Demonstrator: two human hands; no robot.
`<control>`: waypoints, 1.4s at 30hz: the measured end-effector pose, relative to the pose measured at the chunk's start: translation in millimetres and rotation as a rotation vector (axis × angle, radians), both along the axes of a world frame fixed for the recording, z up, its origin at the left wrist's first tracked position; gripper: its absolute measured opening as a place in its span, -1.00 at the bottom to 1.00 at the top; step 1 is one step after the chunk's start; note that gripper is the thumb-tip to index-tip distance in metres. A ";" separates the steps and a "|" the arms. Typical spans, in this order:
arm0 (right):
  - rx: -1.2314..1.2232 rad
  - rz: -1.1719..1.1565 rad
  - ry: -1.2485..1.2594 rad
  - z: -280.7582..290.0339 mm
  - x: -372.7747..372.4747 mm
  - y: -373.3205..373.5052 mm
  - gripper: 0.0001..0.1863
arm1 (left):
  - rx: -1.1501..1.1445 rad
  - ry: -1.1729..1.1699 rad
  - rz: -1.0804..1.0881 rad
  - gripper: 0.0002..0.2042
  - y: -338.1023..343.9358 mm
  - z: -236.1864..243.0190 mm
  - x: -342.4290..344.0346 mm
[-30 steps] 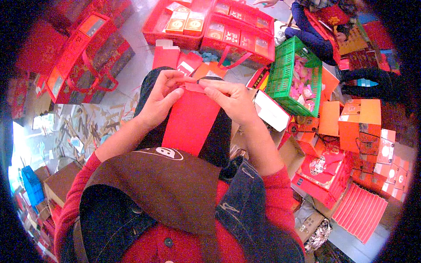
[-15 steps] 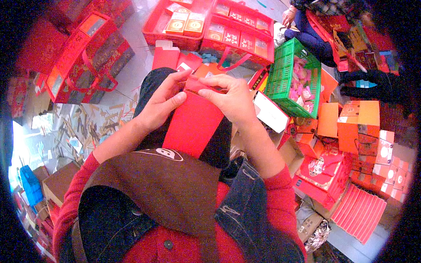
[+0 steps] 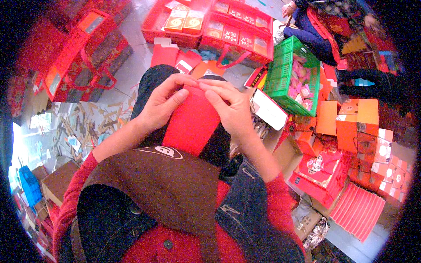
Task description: The person sits on the floor and folds orange and red paper envelopes, inserting white paper inserts into them. They then place the folded envelopes into red plastic gift bags and arrange them in a red tray.
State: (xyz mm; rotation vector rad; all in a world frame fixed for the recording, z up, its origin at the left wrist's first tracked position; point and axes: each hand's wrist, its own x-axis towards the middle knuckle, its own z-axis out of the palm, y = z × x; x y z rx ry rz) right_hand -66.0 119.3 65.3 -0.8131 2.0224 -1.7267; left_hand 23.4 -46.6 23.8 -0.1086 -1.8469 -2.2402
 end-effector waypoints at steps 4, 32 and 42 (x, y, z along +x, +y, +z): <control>-0.231 -0.197 -0.254 -20.2 4.6 12.4 -0.79 | 0.001 -0.051 0.031 -0.80 -4.9 -4.1 3.3; -0.324 0.028 -0.173 -36.7 18.7 24.8 -0.75 | 0.057 0.016 0.040 -0.80 -0.4 -4.2 14.6; -0.341 0.119 -0.044 -29.3 20.4 21.6 -0.84 | 0.054 -0.013 0.002 -0.80 -0.4 3.7 22.2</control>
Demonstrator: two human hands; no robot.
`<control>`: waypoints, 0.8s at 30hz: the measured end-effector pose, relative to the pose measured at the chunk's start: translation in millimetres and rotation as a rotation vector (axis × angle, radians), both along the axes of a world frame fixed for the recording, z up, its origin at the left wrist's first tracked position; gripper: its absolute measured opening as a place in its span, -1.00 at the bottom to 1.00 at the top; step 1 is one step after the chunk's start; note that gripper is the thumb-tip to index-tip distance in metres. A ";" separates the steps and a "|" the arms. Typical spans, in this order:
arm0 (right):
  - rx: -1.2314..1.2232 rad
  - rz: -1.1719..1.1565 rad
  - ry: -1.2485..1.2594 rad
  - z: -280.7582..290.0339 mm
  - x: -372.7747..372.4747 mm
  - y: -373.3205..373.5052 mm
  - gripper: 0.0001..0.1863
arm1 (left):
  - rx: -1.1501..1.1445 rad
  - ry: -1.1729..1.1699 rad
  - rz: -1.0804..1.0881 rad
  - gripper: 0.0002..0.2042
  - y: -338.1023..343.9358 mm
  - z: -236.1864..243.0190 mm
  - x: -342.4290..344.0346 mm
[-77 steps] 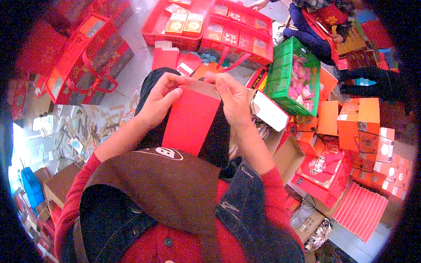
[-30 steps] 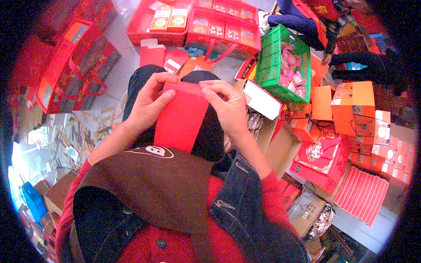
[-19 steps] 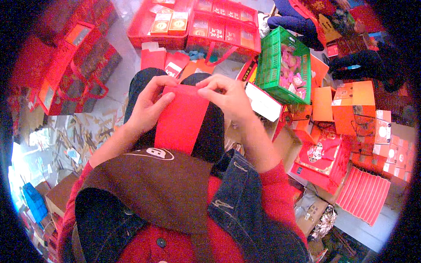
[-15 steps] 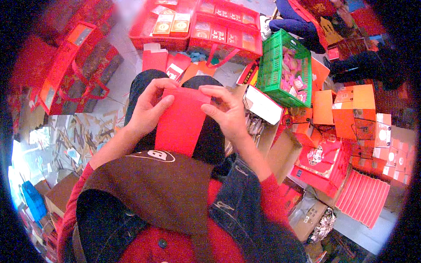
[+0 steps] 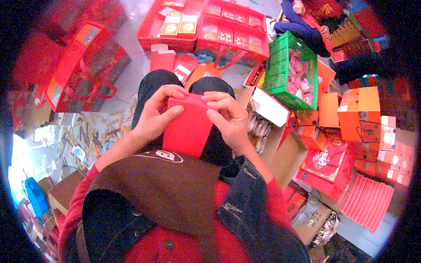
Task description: The person sits on the floor and folds orange and red paper envelopes, inserting white paper inserts into them. They then place the folded envelopes into red plastic gift bags and arrange them in a red tray.
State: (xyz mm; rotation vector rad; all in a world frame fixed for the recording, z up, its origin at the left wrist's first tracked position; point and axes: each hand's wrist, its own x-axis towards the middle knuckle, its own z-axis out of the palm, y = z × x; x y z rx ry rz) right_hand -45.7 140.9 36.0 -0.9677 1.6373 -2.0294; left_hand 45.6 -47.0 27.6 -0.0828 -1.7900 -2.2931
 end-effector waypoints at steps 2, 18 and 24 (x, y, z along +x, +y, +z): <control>0.041 0.041 -0.048 8.9 -0.3 -3.9 -0.84 | -0.029 0.021 -0.022 -0.79 -1.6 -6.9 -0.1; 0.282 -0.084 0.170 -12.3 15.4 -14.1 -0.76 | -0.138 -0.069 0.199 -0.82 18.0 -36.0 9.5; 0.449 -0.115 1.020 17.5 6.2 1.7 -0.45 | 0.271 -0.347 0.343 -0.83 -4.7 -48.1 6.3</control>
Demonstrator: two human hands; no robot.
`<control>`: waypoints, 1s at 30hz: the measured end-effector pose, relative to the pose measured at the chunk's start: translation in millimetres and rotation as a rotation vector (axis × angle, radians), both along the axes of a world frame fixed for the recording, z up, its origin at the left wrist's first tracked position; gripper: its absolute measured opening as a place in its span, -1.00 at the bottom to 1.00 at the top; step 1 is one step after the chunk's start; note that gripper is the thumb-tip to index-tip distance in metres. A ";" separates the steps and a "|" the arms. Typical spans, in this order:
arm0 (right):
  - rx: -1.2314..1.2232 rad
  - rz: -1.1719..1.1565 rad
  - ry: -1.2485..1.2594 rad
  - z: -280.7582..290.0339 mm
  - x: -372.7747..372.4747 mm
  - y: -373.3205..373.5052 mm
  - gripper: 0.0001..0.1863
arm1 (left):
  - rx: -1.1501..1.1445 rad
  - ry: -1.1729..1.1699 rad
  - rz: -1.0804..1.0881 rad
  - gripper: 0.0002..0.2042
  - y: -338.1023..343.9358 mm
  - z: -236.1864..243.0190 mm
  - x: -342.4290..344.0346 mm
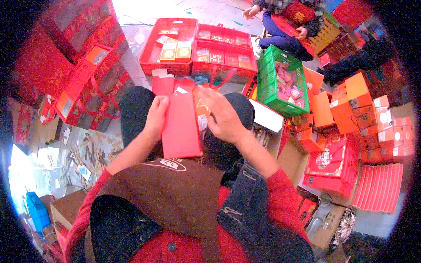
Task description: The person sits on the floor and folds orange and red paper envelopes, inserting white paper inserts into them. They then place the folded envelopes into red plastic gift bags and arrange them in a red tray.
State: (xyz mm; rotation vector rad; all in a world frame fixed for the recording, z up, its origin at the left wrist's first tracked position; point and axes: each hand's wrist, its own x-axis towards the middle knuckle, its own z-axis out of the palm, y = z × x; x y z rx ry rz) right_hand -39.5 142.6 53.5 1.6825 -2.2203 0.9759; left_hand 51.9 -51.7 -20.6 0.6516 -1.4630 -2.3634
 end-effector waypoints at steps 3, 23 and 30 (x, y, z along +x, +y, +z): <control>0.197 0.099 0.321 16.9 13.4 0.2 -0.43 | 0.318 -0.027 -0.265 -0.80 0.7 4.4 -4.6; -0.305 -0.184 -1.637 -46.0 -47.3 -60.7 -0.57 | 0.374 -0.055 -0.303 -0.57 -22.7 22.8 -30.0; -0.242 -0.297 -1.524 -62.1 -132.9 -88.6 -0.47 | 0.386 -0.131 -0.273 -0.54 -42.8 3.1 -115.0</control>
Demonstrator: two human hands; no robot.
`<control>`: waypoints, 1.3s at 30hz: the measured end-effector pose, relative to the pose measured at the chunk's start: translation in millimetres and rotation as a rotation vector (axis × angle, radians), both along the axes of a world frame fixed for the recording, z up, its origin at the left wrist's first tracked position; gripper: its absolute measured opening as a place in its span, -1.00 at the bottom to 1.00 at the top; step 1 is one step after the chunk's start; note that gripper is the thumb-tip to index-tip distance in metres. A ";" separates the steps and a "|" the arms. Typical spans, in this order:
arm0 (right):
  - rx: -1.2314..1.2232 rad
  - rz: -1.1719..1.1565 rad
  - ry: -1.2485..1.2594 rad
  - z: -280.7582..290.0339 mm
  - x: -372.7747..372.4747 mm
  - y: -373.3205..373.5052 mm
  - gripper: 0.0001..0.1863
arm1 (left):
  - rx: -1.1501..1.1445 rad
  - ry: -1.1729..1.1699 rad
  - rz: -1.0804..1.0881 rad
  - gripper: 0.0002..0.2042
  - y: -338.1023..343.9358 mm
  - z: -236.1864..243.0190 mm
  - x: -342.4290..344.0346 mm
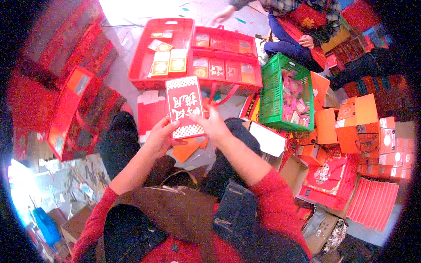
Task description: The person sits on the floor and folds orange and red paper envelopes, inserting white paper inserts into them. They then place the folded envelopes into red plastic gift bags and arrange them in a red tray.
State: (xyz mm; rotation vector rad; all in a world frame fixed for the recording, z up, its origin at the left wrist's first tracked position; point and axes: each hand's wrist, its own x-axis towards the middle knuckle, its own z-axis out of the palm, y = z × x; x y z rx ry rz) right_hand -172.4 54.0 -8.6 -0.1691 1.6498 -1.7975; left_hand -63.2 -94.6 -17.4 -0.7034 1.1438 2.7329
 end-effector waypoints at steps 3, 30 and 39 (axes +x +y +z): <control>-0.011 -0.074 -0.067 -3.3 -78.5 -4.7 -0.46 | -0.152 -0.078 0.011 -0.53 -16.1 -1.6 -52.9; -0.195 -0.237 -0.420 -230.7 -363.0 4.0 -0.58 | -0.697 -0.189 -0.289 -0.80 -63.7 -73.1 -141.5; -0.094 -0.269 -0.366 -252.6 -351.9 -6.2 -0.54 | -1.639 0.130 -0.402 -0.59 -28.5 -171.3 -305.4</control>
